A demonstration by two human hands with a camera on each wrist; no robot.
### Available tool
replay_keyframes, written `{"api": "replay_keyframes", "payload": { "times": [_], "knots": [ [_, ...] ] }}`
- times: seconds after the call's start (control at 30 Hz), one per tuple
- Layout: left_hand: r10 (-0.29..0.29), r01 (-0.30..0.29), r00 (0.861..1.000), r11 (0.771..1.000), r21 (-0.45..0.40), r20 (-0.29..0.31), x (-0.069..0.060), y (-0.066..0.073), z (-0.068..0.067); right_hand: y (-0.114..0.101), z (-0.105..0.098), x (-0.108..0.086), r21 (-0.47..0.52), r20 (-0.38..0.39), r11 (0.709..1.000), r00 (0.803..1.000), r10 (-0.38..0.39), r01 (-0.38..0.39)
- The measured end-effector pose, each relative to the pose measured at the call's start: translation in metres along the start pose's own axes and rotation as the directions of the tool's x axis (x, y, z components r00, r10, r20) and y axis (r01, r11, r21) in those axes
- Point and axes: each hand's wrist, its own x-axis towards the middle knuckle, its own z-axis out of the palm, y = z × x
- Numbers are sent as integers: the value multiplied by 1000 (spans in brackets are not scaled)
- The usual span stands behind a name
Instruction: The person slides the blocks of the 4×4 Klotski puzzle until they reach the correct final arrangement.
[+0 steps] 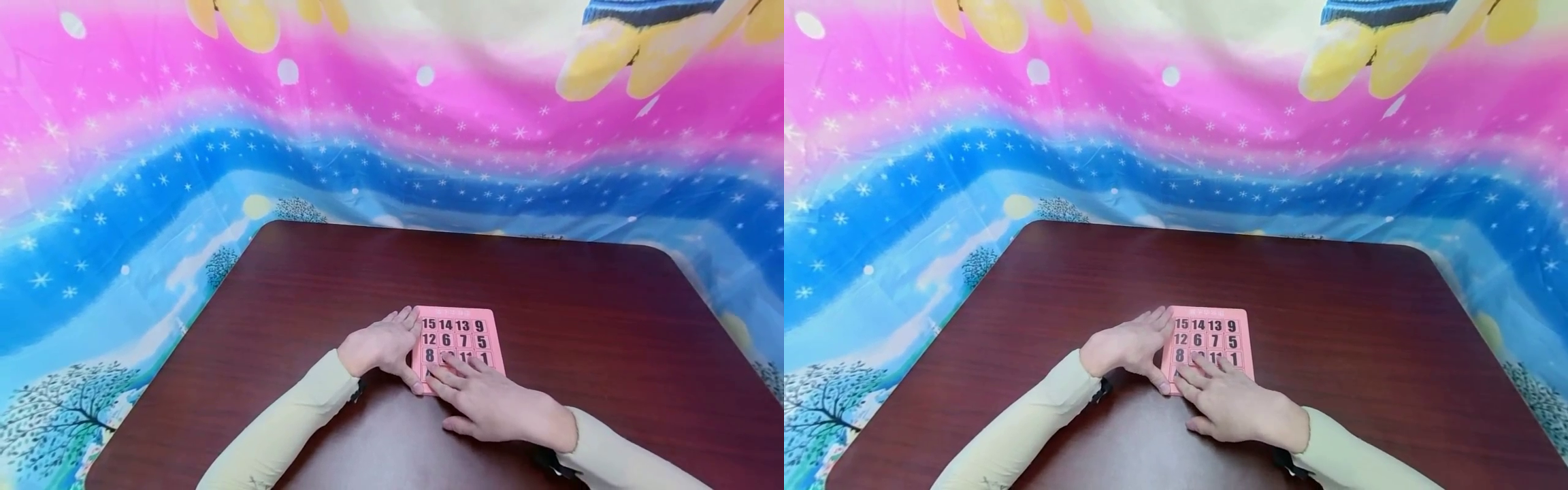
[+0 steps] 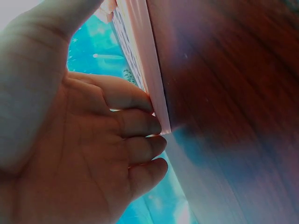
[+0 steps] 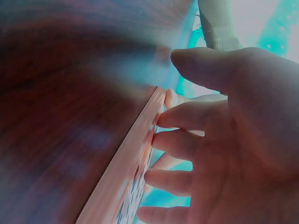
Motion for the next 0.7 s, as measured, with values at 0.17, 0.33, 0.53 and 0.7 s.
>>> {"api": "replay_keyframes", "payload": {
  "times": [0.17, 0.33, 0.53, 0.7],
  "knots": [
    [-10, 10, 1000, 1000, 2, 13, 0, 1, 2, 6, -1, -3, 49, 38, 999, 999, -22, 20],
    [-9, 9, 1000, 1000, -7, 15, 1, 2, 4, 10, 1, -11, 75, 39, 997, 999, -11, 8],
    [-18, 18, 1000, 1000, -4, 21, 2, 2, 3, 16, 1, -22, 97, 56, 995, 998, 18, -24],
    [-14, 15, 1000, 1000, -18, 17, 1, 1, -1, 20, -3, -26, 122, 94, 991, 994, 49, -61]
  ]
}}
